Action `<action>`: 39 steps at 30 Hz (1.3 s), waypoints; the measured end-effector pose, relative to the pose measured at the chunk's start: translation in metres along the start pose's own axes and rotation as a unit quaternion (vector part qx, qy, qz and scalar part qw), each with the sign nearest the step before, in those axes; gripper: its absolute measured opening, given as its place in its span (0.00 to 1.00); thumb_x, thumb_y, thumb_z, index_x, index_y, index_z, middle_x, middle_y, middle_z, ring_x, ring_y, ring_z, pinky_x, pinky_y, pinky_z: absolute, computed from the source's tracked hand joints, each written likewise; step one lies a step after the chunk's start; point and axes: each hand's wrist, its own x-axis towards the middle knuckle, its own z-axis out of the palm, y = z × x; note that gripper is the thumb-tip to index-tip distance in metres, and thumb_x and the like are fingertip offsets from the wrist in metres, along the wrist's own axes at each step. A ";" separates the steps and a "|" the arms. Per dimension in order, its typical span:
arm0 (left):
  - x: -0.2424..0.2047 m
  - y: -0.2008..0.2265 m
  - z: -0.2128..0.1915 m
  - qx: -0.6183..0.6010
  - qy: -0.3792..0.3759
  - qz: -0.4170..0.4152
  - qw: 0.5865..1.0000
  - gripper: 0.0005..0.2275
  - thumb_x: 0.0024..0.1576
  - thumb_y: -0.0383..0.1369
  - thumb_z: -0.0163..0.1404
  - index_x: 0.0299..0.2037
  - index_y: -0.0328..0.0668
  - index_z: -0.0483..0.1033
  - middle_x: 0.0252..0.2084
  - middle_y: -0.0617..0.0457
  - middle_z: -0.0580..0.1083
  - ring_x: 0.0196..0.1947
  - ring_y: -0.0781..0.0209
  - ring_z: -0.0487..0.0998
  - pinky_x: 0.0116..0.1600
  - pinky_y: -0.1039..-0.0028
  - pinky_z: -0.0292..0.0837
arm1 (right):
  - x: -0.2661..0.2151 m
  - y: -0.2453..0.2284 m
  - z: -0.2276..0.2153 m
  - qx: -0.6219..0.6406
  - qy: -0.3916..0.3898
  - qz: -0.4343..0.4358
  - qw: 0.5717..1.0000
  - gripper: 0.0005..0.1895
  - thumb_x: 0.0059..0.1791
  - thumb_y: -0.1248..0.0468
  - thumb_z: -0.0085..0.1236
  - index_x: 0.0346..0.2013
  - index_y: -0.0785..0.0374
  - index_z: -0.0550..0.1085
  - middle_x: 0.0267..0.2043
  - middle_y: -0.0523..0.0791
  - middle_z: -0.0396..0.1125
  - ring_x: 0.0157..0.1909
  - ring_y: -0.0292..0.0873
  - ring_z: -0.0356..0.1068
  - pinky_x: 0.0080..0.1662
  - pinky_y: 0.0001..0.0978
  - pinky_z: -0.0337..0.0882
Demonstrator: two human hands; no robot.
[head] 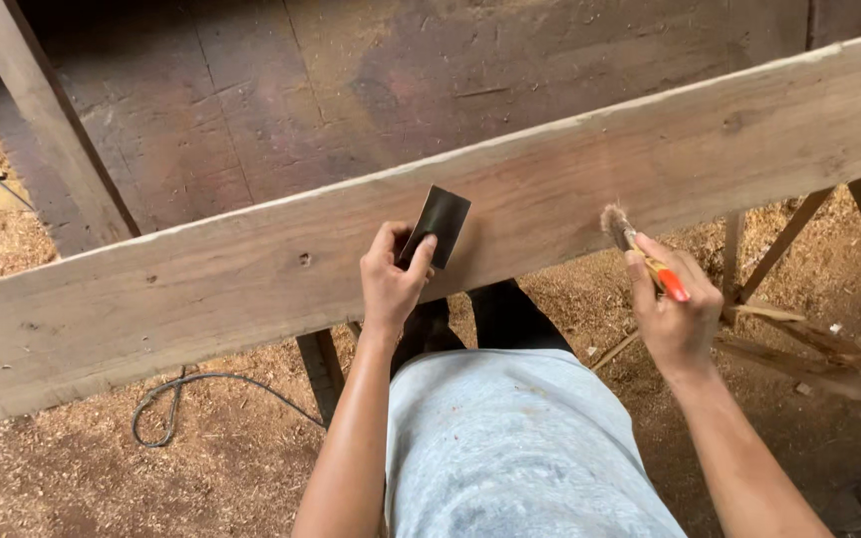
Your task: The person marks a wooden plank with a marker, sands the surface using a small piece of sandpaper, and brushes away the dust with a brush.
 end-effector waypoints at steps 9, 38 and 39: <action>0.003 -0.008 -0.003 -0.006 -0.023 0.022 0.999 0.08 0.59 0.29 0.58 0.42 0.34 0.73 0.30 0.53 0.79 0.22 0.72 0.77 0.26 0.80 0.72 | -0.051 -0.042 0.012 0.161 0.065 -0.081 0.981 0.09 0.61 0.64 0.51 0.43 0.64 0.77 0.36 0.52 0.74 0.34 0.42 0.76 0.30 0.26 0.77; -0.026 0.018 0.000 -0.122 -0.073 0.035 0.989 0.08 0.64 0.30 0.52 0.49 0.35 0.71 0.41 0.53 0.76 0.36 0.71 0.77 0.36 0.80 0.70 | 0.008 -0.061 0.029 0.272 -0.066 0.119 0.953 0.12 0.54 0.61 0.57 0.45 0.66 0.79 0.34 0.49 0.76 0.21 0.39 0.72 0.20 0.27 0.72; -0.028 0.021 0.006 -0.163 -0.084 0.051 0.982 0.08 0.65 0.30 0.52 0.49 0.35 0.71 0.42 0.54 0.76 0.39 0.71 0.76 0.41 0.80 0.71 | 0.020 -0.062 0.031 0.286 -0.072 0.055 0.954 0.12 0.53 0.61 0.58 0.44 0.68 0.79 0.36 0.50 0.77 0.21 0.38 0.72 0.20 0.26 0.72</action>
